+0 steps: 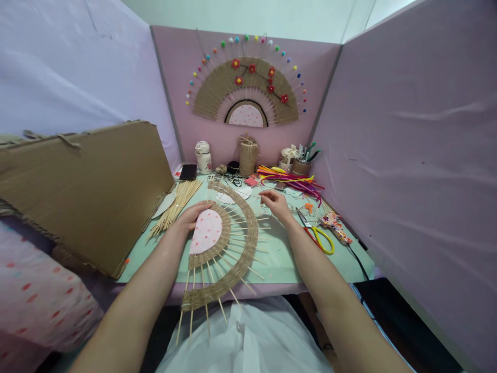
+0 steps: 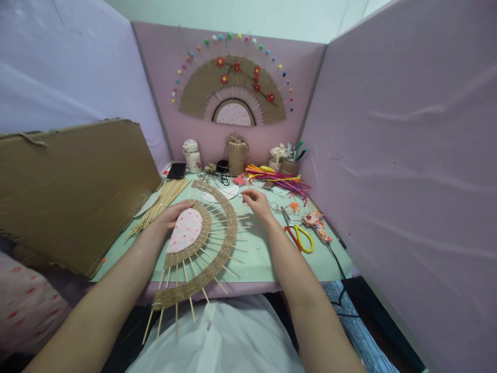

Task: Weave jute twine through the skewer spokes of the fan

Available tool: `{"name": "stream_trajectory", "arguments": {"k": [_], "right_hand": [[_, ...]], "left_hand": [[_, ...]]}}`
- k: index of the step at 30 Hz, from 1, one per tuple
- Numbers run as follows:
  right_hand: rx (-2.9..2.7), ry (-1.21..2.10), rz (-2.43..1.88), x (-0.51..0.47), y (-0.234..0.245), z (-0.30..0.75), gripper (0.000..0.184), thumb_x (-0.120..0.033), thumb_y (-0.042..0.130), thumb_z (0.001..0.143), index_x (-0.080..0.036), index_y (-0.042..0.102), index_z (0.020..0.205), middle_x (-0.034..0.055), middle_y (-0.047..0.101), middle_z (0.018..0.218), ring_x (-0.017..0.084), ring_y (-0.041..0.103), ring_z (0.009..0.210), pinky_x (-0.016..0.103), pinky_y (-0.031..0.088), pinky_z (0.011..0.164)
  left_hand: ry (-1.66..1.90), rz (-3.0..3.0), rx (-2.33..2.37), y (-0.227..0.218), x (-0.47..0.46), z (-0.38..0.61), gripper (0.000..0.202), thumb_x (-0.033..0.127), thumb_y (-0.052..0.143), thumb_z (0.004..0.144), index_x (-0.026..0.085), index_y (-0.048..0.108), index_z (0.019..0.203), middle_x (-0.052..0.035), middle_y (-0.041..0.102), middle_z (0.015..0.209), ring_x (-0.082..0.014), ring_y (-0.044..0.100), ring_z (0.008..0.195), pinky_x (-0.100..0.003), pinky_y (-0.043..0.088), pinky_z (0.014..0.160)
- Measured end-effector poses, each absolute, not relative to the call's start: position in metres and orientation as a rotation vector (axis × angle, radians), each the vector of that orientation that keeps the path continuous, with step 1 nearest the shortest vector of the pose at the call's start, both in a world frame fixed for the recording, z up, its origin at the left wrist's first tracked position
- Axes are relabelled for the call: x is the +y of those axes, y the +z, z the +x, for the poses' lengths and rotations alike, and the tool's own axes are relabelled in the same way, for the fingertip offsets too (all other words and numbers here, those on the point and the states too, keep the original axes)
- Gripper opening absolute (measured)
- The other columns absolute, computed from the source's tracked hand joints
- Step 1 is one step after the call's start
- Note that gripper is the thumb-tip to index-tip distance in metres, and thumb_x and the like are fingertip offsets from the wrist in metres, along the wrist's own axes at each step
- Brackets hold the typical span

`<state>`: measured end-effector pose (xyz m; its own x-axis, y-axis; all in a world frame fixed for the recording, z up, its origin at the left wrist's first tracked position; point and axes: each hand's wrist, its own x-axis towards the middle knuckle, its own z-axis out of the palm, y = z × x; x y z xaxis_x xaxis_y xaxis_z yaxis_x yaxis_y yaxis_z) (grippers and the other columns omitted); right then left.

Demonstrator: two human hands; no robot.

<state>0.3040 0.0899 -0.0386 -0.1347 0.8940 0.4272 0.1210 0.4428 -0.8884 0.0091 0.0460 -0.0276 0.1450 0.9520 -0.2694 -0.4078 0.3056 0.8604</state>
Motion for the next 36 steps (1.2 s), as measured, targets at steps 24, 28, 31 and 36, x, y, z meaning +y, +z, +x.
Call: {"name": "stream_trajectory", "arguments": {"k": [24, 28, 31, 36], "right_hand": [[-1.374, 1.258, -0.9, 0.094, -0.041, 0.303, 0.022, -0.036, 0.06, 0.07, -0.016, 0.066, 0.078, -0.0003, 0.057, 0.061, 0.007, 0.036, 0.047, 0.023, 0.023, 0.046], [-1.358, 1.392, -0.896, 0.094, -0.042, 0.301, 0.025, -0.039, 0.058, 0.071, -0.016, 0.067, 0.073, 0.0018, 0.058, 0.062, 0.008, 0.043, 0.051, 0.022, 0.027, 0.047], [-1.358, 1.528, -0.917, 0.09, -0.038, 0.299, 0.032, -0.046, 0.057, 0.073, -0.016, 0.067, 0.073, 0.0046, 0.061, 0.067, 0.011, 0.051, 0.058, 0.023, 0.034, 0.051], [-1.418, 1.507, -0.899, 0.085, -0.033, 0.297, 0.047, -0.06, 0.05, 0.076, -0.016, 0.066, 0.074, 0.0036, 0.056, 0.061, 0.01, 0.041, 0.05, 0.024, 0.029, 0.047]], "left_hand": [[1.213, 0.671, 0.94, -0.018, 0.041, 0.016, 0.013, 0.001, 0.062, 0.07, 0.01, 0.062, 0.079, -0.0038, 0.067, 0.063, -0.0145, 0.064, 0.051, -0.025, 0.055, 0.053], [1.217, 0.639, 0.923, -0.019, 0.041, 0.017, 0.012, 0.001, 0.06, 0.071, 0.011, 0.061, 0.078, -0.0039, 0.067, 0.062, -0.0148, 0.064, 0.05, -0.026, 0.055, 0.054], [1.208, 0.624, 0.91, -0.022, 0.043, 0.016, 0.013, 0.001, 0.059, 0.072, 0.011, 0.061, 0.08, -0.0042, 0.068, 0.063, -0.0152, 0.064, 0.051, -0.026, 0.055, 0.054], [1.277, 0.611, 0.892, -0.024, 0.046, 0.012, 0.015, 0.001, 0.058, 0.073, 0.011, 0.063, 0.083, -0.0034, 0.067, 0.062, -0.0147, 0.065, 0.052, -0.025, 0.054, 0.052]]}}
